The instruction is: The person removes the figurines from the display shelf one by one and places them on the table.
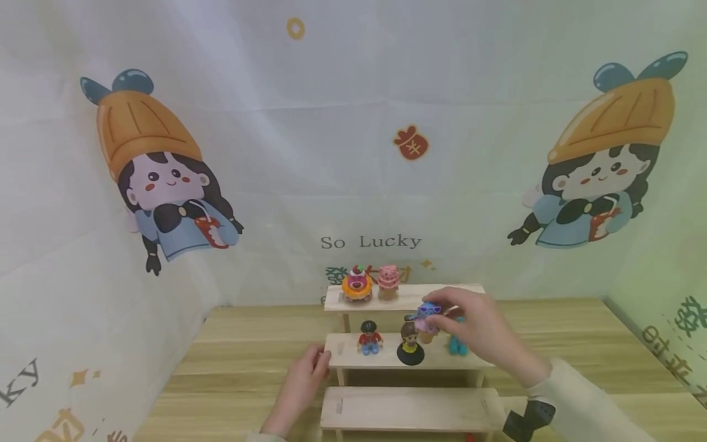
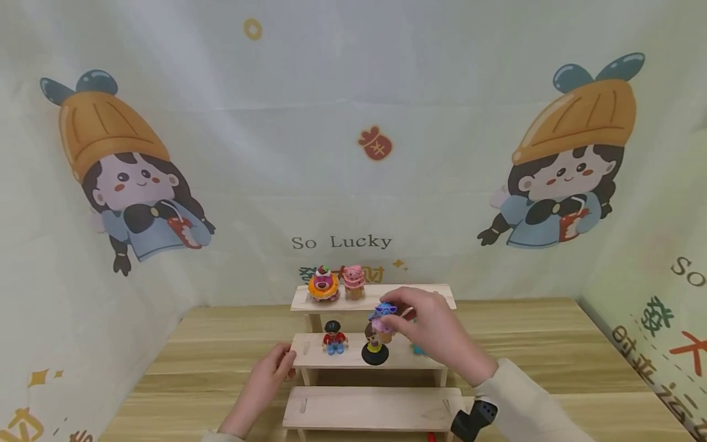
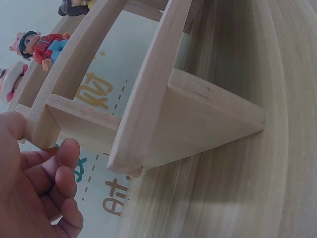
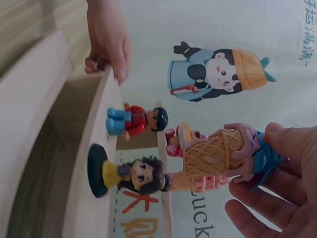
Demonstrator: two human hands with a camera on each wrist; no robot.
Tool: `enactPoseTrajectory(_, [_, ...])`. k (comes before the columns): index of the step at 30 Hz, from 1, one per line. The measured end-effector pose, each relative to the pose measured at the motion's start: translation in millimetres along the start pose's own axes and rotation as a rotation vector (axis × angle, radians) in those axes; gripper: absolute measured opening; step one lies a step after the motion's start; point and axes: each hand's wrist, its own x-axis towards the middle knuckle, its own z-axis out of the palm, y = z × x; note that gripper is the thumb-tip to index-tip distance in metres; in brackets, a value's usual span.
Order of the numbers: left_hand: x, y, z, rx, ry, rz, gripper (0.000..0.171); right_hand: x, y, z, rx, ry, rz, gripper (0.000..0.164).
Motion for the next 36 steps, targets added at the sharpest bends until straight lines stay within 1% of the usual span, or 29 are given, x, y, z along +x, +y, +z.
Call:
enactPoseTrajectory(3, [0.6,-0.1,-0.1,0.002,-0.004,-0.006,0.034,-11.8,-4.6,1.4,0.019,-0.037,0.026,0.025])
enactPoseTrajectory(6, [0.9,-0.1,-0.1,0.003,-0.007,-0.005,0.035,-23.9,-6.5,4.5,0.048,-0.073,0.032,0.029])
enactPoseTrajectory(10, [0.7,-0.1,0.1,0.005,-0.003,0.004,0.033,-40.1,-5.5,11.1,0.078,-0.101,0.017,0.033])
enactPoseTrajectory(15, [0.6,-1.1,0.0,0.006,0.000,0.014,0.031,-58.0,-2.9,19.6,0.131,-0.136,0.029,0.028])
enactPoseTrajectory(17, [0.6,-1.4,0.0,0.000,-0.001,0.018,0.032,-64.0,-1.6,23.3,0.131,-0.132,0.002,0.027])
enactPoseTrajectory(20, [0.4,-1.8,0.2,-0.001,-0.001,0.019,0.033,-72.5,1.4,29.0,0.103,-0.110,-0.076,0.026])
enactPoseTrajectory(21, [0.3,-1.9,0.3,-0.002,-0.002,0.020,0.034,-75.0,2.3,30.7,0.098,-0.112,-0.089,0.025])
enactPoseTrajectory(22, [0.3,-1.9,0.4,-0.002,-0.001,0.021,0.034,-77.2,3.1,31.9,0.100,-0.125,-0.085,0.025])
enactPoseTrajectory(29, [0.3,-2.0,1.7,0.000,0.009,0.025,0.033,-92.0,8.3,39.4,0.215,-0.306,0.077,0.031])
enactPoseTrajectory(31, [0.3,-2.0,1.9,-0.003,0.009,0.024,0.032,-95.9,11.7,42.9,0.217,-0.320,0.047,0.029])
enactPoseTrajectory(34, [0.3,-1.8,2.1,-0.008,0.008,0.026,0.032,-100.9,17.8,47.6,0.214,-0.376,0.046,0.026])
enactPoseTrajectory(35, [0.3,-1.6,2.1,-0.010,0.008,0.027,0.032,-102.6,20.2,49.0,0.200,-0.385,0.029,0.025])
enactPoseTrajectory(36, [0.3,-1.5,2.1,-0.010,0.007,0.027,0.032,-104.6,23.0,50.4,0.181,-0.383,-0.008,0.025])
